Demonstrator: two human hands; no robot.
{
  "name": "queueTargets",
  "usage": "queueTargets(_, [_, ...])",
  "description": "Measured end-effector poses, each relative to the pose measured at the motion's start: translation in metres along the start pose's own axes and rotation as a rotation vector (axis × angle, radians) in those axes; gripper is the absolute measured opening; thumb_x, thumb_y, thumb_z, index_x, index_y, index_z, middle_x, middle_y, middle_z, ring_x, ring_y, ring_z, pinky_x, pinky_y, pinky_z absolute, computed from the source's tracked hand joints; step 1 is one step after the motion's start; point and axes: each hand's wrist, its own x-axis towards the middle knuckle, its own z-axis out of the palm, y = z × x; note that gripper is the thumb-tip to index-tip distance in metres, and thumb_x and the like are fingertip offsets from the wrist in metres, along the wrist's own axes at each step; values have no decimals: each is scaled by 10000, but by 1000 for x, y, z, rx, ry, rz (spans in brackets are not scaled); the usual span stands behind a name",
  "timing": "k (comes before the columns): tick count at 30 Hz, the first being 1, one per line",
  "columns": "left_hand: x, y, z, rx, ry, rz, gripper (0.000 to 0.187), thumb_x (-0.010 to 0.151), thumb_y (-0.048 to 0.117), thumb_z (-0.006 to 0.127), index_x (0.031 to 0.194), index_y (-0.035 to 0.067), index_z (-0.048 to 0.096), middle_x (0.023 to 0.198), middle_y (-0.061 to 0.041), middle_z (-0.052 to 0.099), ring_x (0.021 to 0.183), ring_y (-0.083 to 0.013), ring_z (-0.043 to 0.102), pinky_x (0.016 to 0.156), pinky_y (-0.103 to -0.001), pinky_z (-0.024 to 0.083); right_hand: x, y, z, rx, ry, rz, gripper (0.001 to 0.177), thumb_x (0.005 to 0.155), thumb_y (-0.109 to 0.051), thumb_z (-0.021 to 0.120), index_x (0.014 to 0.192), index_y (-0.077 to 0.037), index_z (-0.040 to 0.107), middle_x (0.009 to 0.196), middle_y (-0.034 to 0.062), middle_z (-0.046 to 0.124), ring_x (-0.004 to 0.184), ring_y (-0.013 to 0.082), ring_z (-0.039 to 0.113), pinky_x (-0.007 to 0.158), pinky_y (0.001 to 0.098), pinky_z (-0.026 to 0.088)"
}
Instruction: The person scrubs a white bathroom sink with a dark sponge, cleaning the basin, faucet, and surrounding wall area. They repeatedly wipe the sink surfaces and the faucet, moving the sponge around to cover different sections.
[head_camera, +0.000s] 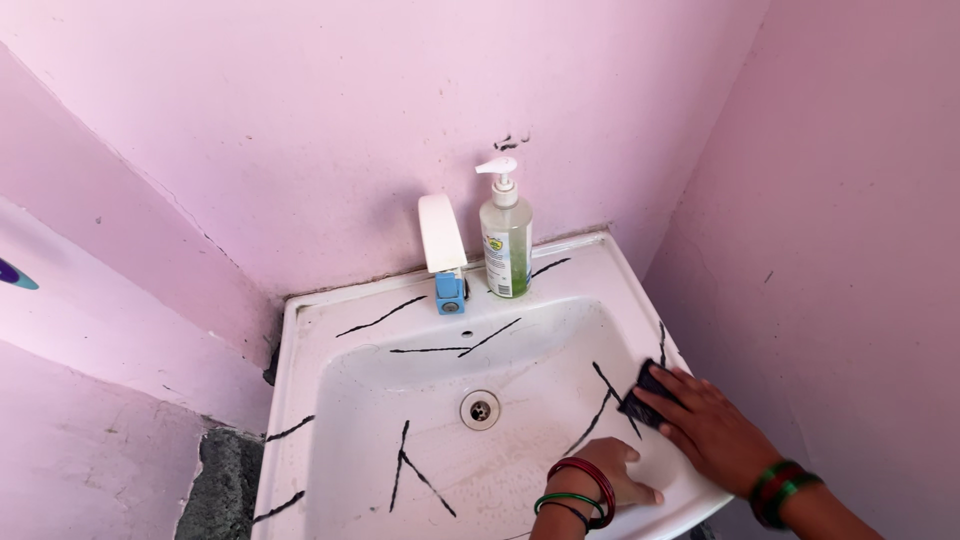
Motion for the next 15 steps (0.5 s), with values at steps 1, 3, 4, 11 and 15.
queueTargets(1, [1, 1, 1, -8, -21, -7, 887, 697, 513, 834, 1412, 39, 610, 1401, -204, 613, 1267, -329, 608, 1076, -398, 467, 7, 1, 1, -13, 41, -25, 585, 982, -384, 489, 1561, -374, 405, 1702, 12, 230, 1512, 264, 211, 1211, 483, 184])
queueTargets(3, [4, 5, 3, -24, -62, -20, 860, 711, 509, 829, 1398, 35, 624, 1374, -196, 639, 1234, -326, 634, 1057, -406, 481, 34, 6, 1, -51, 84, -39, 581, 993, -382, 472, 1568, -367, 394, 1673, 23, 237, 1510, 265, 225, 1219, 481, 192])
queueTargets(4, [5, 7, 3, -4, -75, -16, 842, 713, 529, 815, 1368, 27, 649, 1325, -198, 671, 1196, -325, 657, 1037, -407, 495, 52, 9, 1, -76, 86, -29, 585, 998, -380, 462, 1578, -369, 380, 1647, 28, 232, 1511, 266, 222, 1224, 479, 191])
queueTargets(11, [-1, -8, 11, -38, -38, -8, 797, 744, 532, 808, 1322, -1, 678, 1212, -188, 730, 1129, -307, 695, 1009, -398, 518, 75, 15, -3, -68, 1, -7, 526, 1012, -378, 460, 1528, -353, 362, 1668, 28, 202, 1537, 262, 185, 1241, 466, 167])
queueTargets(15, [-10, -22, 7, -88, 127, 25, 641, 900, 360, 739, 1401, -15, 599, 1215, -202, 720, 1130, -284, 676, 997, -380, 513, 1, 3, 5, -41, 28, -51, 595, 988, -354, 472, 1576, -346, 378, 1710, 43, 206, 1515, 275, 194, 1220, 460, 170])
